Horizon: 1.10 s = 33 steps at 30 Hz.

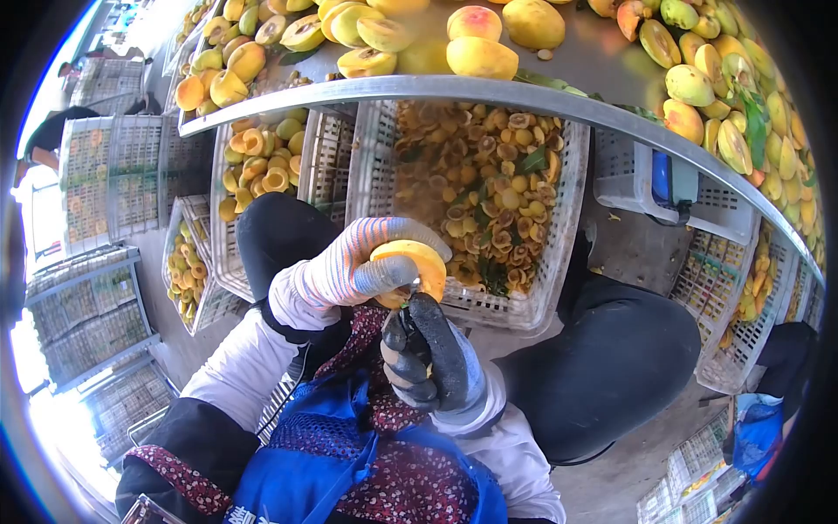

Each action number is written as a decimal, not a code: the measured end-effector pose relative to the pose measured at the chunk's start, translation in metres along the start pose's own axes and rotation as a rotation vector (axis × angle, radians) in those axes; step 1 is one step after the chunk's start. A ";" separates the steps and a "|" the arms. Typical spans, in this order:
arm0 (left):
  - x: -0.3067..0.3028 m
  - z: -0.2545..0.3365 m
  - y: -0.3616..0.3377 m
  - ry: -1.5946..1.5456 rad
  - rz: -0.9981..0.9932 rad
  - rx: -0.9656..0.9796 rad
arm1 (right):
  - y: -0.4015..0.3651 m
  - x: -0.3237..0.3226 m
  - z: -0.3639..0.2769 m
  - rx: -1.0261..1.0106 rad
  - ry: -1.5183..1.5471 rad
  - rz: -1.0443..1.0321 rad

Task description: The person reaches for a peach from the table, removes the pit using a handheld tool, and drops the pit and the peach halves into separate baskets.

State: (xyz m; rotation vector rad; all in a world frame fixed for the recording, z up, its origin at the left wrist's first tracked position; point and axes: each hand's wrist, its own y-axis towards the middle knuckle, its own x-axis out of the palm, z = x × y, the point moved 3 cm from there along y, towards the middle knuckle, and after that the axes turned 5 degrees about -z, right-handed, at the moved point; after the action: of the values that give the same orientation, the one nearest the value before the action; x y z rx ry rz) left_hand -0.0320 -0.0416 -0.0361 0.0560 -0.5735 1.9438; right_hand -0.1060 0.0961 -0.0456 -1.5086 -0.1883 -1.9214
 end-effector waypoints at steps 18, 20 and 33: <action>0.015 -0.025 -0.018 -0.471 0.627 0.006 | 0.006 0.006 -0.003 -0.139 0.133 -0.224; 0.007 -0.009 -0.035 -0.373 0.678 -0.010 | 0.013 -0.016 -0.005 -0.196 0.103 -0.083; -0.096 0.077 -0.080 1.287 1.215 0.103 | 0.011 -0.011 -0.014 -0.472 -0.805 0.448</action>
State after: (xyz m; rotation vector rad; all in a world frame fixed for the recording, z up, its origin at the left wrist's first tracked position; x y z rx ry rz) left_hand 0.0633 -0.1287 0.0332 -1.6783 0.5218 2.5160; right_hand -0.1092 0.0850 -0.0627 -2.3409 0.2591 -0.9641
